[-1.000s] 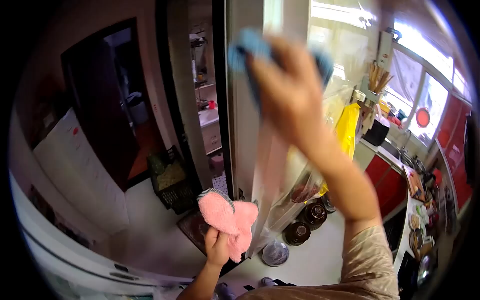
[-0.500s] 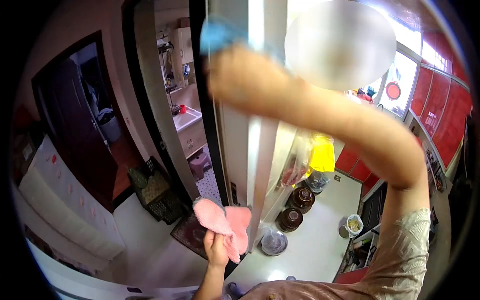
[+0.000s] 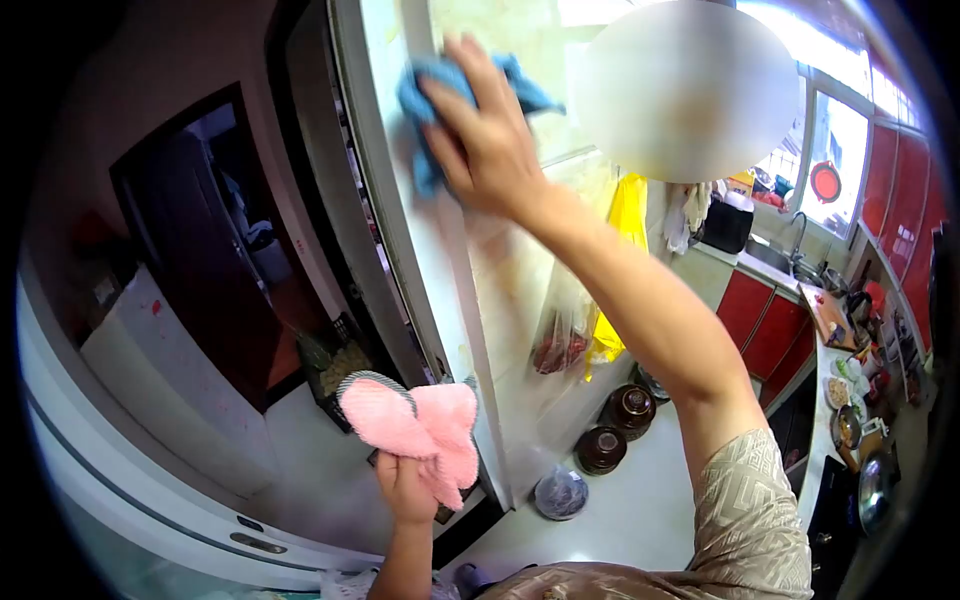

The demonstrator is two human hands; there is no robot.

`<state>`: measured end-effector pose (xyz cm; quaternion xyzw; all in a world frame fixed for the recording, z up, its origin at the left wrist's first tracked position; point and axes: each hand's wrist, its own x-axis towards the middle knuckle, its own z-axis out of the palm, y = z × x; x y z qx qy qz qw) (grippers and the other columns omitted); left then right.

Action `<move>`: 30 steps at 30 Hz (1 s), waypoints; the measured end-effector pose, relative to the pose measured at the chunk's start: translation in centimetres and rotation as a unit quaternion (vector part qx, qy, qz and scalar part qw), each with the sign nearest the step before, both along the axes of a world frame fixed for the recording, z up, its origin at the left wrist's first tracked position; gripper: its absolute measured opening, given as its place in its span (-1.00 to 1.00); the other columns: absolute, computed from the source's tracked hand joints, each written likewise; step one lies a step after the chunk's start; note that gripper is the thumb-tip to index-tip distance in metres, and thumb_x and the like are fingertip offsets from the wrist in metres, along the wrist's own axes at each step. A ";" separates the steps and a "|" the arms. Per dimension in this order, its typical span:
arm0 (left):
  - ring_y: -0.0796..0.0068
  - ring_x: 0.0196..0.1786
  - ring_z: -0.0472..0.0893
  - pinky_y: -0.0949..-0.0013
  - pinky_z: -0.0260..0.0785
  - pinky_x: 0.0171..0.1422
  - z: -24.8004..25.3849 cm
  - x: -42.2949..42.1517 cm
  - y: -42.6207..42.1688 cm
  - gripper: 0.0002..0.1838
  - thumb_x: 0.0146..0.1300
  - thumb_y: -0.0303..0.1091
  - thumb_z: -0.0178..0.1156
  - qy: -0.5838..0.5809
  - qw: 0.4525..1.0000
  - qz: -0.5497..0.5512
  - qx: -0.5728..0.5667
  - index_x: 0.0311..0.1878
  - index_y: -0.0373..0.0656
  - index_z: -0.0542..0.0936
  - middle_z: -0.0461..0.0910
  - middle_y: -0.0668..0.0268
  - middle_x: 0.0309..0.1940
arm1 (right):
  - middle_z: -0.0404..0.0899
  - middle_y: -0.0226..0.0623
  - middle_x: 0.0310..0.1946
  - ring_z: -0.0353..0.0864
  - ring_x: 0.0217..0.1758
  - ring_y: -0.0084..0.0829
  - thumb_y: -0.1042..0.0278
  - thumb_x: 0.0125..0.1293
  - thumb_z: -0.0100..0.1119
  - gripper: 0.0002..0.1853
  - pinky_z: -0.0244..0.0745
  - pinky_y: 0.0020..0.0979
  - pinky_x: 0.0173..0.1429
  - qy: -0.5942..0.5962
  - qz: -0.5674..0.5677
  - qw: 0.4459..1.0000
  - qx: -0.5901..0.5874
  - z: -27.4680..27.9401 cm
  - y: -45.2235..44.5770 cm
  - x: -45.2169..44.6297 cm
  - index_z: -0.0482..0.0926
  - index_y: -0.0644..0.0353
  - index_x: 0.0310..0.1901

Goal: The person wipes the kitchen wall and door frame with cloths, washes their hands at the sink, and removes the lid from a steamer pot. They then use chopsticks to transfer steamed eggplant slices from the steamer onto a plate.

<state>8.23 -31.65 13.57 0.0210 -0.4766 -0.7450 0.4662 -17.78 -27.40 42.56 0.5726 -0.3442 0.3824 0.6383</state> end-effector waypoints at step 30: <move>0.37 0.09 0.56 0.30 0.42 0.22 30.9 -2.8 -0.5 -0.66 0.49 -0.36 0.07 0.155 0.713 0.522 -0.442 0.22 -0.35 0.46 0.51 0.15 0.16 | 0.02 0.39 0.42 0.06 0.47 0.35 0.19 0.41 0.09 -0.50 0.00 0.13 0.51 -0.142 0.019 0.989 -0.028 4.1 2.0 -8.0 0.44 0.32 0.28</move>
